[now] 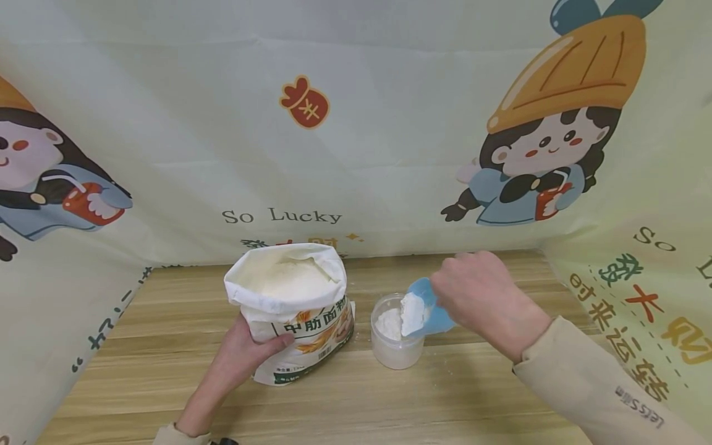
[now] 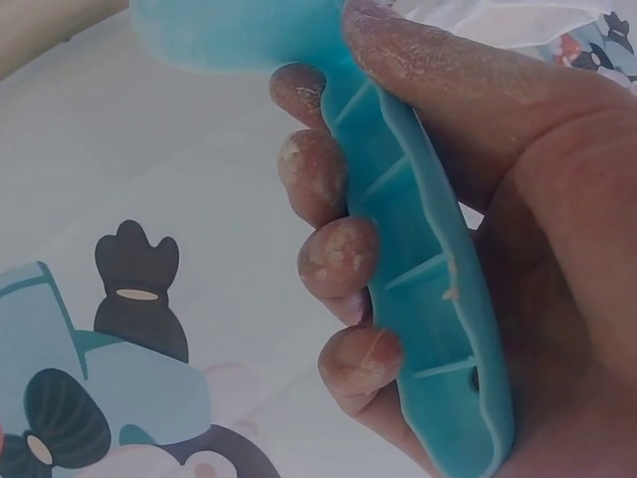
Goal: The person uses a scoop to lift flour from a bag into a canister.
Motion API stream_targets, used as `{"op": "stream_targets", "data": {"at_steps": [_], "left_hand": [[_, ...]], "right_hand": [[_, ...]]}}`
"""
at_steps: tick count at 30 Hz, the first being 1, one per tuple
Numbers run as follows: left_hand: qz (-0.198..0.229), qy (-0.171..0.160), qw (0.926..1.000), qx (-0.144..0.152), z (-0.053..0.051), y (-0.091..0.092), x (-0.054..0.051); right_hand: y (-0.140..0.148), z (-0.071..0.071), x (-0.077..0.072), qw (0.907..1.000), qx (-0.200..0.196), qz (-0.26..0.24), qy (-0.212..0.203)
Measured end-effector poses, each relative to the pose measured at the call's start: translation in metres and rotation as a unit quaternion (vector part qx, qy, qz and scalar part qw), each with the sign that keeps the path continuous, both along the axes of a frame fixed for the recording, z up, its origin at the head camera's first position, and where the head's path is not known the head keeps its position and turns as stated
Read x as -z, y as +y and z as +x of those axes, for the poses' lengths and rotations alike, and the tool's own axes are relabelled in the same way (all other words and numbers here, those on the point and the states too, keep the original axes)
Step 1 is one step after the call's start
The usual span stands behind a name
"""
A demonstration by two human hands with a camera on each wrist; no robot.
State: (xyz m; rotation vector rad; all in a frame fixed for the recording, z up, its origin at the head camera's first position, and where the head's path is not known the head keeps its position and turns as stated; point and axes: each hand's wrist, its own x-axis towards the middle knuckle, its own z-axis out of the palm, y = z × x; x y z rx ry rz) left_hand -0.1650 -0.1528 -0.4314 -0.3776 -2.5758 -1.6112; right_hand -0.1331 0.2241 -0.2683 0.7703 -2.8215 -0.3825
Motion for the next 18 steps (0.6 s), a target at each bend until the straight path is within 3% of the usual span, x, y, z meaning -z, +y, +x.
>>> {"op": "stream_targets", "data": {"at_steps": [18], "left_hand": [[0.005, 0.007, 1.0, 0.0, 0.0018, -0.001, -0.0009]], "right_hand": [[0.0018, 0.0052, 0.0006, 0.9958, -0.048, 0.029, 0.073]]}}
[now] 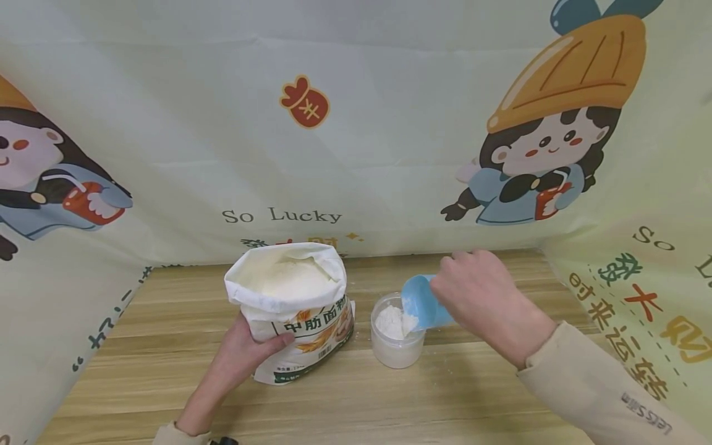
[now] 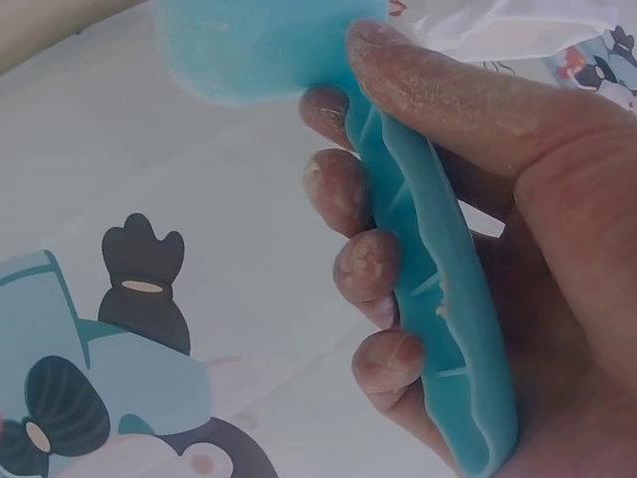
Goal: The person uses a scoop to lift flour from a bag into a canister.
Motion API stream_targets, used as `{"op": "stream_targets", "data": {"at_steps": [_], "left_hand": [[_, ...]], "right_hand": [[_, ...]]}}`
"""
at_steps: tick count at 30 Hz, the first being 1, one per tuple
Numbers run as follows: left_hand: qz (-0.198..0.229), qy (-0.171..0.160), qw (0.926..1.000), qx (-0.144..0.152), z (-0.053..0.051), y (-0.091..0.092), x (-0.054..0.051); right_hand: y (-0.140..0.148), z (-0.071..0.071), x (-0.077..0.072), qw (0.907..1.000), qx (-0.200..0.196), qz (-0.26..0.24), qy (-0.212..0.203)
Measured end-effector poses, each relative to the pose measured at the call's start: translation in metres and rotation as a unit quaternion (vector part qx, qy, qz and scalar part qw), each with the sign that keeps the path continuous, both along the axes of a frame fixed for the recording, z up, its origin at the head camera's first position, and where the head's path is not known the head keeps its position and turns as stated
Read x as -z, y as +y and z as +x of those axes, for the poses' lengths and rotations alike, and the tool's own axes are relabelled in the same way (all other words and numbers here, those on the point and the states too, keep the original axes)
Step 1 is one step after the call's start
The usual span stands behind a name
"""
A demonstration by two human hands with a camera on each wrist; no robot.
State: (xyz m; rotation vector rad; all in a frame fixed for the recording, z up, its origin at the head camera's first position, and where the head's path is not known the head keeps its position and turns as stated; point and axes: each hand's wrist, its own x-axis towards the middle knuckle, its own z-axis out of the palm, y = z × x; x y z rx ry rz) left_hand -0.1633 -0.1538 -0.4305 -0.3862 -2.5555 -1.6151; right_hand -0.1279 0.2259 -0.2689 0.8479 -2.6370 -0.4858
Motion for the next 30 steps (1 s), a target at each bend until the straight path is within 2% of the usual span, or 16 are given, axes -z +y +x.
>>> {"op": "stream_targets", "data": {"at_steps": [4, 9, 17, 26, 30], "left_hand": [[-0.001, -0.002, 1.0, -0.001, 0.0, -0.001, -0.001], [-0.002, -0.003, 1.0, -0.002, 0.001, -0.001, -0.001], [0.0, -0.002, 1.0, 0.003, 0.001, -0.001, -0.001], [-0.005, -0.004, 1.0, -0.004, 0.0, 0.0, 0.0], [-0.001, -0.003, 1.0, -0.003, -0.001, 0.001, 0.0]], "right_hand": [[0.003, 0.001, 0.003, 0.9996, -0.021, -0.003, 0.018], [0.009, 0.002, 0.008, 0.9996, -0.022, -0.017, 0.008], [0.03, 0.006, 0.026, 0.9959, -0.017, -0.088, -0.003], [0.045, 0.012, 0.042, 0.9904, 0.004, -0.136, -0.027], [0.051, 0.014, 0.046, 0.9851, -0.005, -0.172, -0.013]]}}
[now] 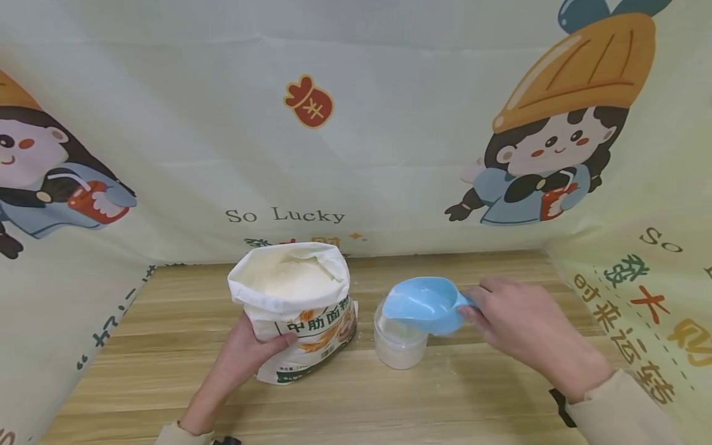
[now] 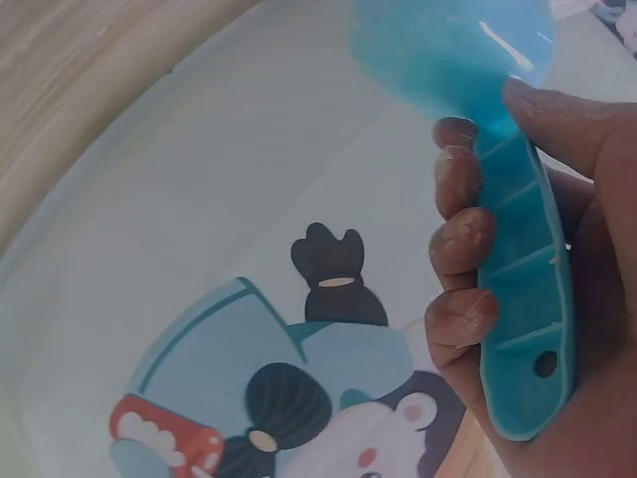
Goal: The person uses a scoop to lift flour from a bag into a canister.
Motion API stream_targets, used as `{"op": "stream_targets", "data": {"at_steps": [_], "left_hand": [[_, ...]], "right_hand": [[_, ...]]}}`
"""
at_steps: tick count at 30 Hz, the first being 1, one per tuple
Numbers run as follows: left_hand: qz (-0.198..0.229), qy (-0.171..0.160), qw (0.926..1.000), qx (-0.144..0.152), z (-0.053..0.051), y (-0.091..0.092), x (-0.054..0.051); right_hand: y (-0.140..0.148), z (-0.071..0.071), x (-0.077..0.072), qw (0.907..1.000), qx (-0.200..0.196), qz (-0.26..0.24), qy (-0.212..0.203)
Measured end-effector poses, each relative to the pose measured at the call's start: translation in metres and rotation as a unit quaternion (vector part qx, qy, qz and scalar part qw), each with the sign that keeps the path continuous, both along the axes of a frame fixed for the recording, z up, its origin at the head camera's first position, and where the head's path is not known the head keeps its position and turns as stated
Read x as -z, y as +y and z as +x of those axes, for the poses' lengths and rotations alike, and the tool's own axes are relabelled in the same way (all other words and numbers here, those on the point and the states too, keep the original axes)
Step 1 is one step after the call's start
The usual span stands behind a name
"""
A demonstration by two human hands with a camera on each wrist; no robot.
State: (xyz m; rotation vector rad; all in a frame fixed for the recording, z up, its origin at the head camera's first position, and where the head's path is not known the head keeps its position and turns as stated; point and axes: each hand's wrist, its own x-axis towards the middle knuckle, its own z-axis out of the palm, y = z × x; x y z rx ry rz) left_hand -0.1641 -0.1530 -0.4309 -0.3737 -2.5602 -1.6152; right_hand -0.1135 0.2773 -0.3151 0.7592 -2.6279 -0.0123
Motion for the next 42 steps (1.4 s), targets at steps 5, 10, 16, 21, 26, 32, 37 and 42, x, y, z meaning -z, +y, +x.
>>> {"op": "stream_targets", "data": {"at_steps": [5, 10, 16, 21, 26, 32, 37, 42], "left_hand": [[0.004, -0.001, 1.0, 0.0, 0.0, 0.0, -0.001], [0.007, -0.002, 1.0, 0.0, 0.001, 0.001, -0.001], [0.01, 0.004, 0.9999, 0.008, 0.001, 0.002, 0.0], [0.009, 0.003, 0.9999, 0.007, 0.001, 0.002, -0.001], [0.007, 0.003, 0.9999, 0.007, 0.001, 0.001, 0.0], [0.006, 0.004, 1.0, 0.007, 0.001, 0.0, 0.0], [0.006, 0.0, 1.0, 0.005, 0.001, 0.001, -0.001], [0.006, -0.004, 1.0, 0.002, 0.001, 0.001, -0.002]], "right_hand": [[0.002, 0.001, 0.001, 0.999, -0.006, -0.038, 0.022], [-0.006, 0.002, -0.004, 0.9984, 0.007, -0.052, 0.023], [-0.021, 0.002, -0.009, 0.9952, -0.016, -0.083, 0.049], [-0.032, -0.001, -0.012, 0.9931, -0.032, -0.097, 0.057], [-0.043, -0.002, -0.016, 0.9915, -0.041, -0.108, 0.061], [-0.059, -0.008, -0.024, 0.989, -0.059, -0.113, 0.074], [-0.073, -0.012, -0.034, 0.9898, -0.067, -0.11, 0.06], [-0.085, -0.016, -0.041, 0.9915, -0.072, -0.104, 0.034]]}}
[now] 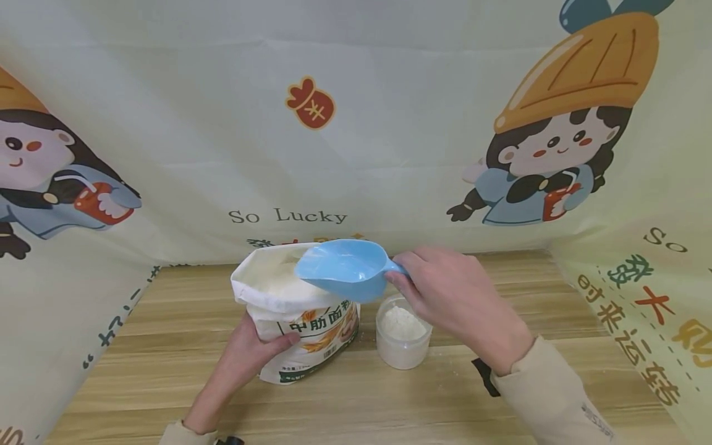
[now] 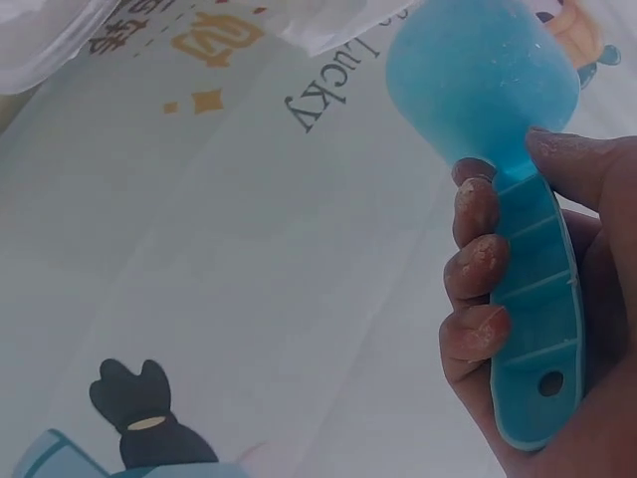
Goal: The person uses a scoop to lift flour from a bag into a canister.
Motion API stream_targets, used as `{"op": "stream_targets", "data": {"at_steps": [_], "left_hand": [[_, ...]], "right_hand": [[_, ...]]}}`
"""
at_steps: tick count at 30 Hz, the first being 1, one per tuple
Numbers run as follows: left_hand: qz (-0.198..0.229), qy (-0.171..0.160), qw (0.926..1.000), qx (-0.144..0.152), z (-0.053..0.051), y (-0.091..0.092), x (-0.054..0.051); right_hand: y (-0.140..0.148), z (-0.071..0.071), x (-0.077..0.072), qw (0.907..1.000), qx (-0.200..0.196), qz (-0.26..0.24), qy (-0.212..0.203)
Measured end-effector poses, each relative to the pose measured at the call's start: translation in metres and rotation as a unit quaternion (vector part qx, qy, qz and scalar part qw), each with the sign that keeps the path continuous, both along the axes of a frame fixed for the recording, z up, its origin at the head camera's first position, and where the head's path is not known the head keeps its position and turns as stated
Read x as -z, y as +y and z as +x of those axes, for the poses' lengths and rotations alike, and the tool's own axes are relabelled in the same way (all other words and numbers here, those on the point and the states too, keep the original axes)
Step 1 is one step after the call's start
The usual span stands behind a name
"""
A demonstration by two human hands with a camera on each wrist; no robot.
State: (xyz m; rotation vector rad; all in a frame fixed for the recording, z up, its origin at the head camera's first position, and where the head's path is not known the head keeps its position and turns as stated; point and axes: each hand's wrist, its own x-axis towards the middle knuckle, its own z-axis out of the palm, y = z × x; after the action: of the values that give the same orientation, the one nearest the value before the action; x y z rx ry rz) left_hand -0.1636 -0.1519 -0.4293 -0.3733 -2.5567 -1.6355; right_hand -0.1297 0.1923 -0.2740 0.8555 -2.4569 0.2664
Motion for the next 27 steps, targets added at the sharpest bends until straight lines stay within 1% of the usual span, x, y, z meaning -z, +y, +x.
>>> {"op": "stream_targets", "data": {"at_steps": [4, 8, 12, 18, 23, 27], "left_hand": [[0.001, 0.001, 1.0, 0.0, 0.0, 0.001, 0.0], [0.004, 0.005, 1.0, 0.003, 0.0, 0.0, 0.0], [0.004, 0.009, 0.9999, 0.001, 0.001, 0.0, 0.001], [0.002, 0.014, 0.9999, -0.001, 0.0, 0.0, 0.001], [-0.006, 0.019, 0.9998, -0.006, 0.0, 0.0, 0.001], [-0.014, 0.013, 0.9997, -0.016, 0.0, 0.0, 0.002]], "right_hand": [[-0.009, -0.004, -0.004, 0.9998, 0.0, 0.013, -0.015], [-0.019, -0.007, -0.01, 0.9982, 0.017, 0.035, -0.045], [-0.031, -0.009, -0.018, 0.9947, 0.032, 0.062, -0.075], [-0.044, -0.013, -0.029, 0.987, 0.049, 0.094, -0.121], [-0.051, -0.015, -0.033, 0.9822, 0.054, 0.116, -0.137], [-0.056, -0.015, -0.034, 0.9789, 0.057, 0.137, -0.141]]}}
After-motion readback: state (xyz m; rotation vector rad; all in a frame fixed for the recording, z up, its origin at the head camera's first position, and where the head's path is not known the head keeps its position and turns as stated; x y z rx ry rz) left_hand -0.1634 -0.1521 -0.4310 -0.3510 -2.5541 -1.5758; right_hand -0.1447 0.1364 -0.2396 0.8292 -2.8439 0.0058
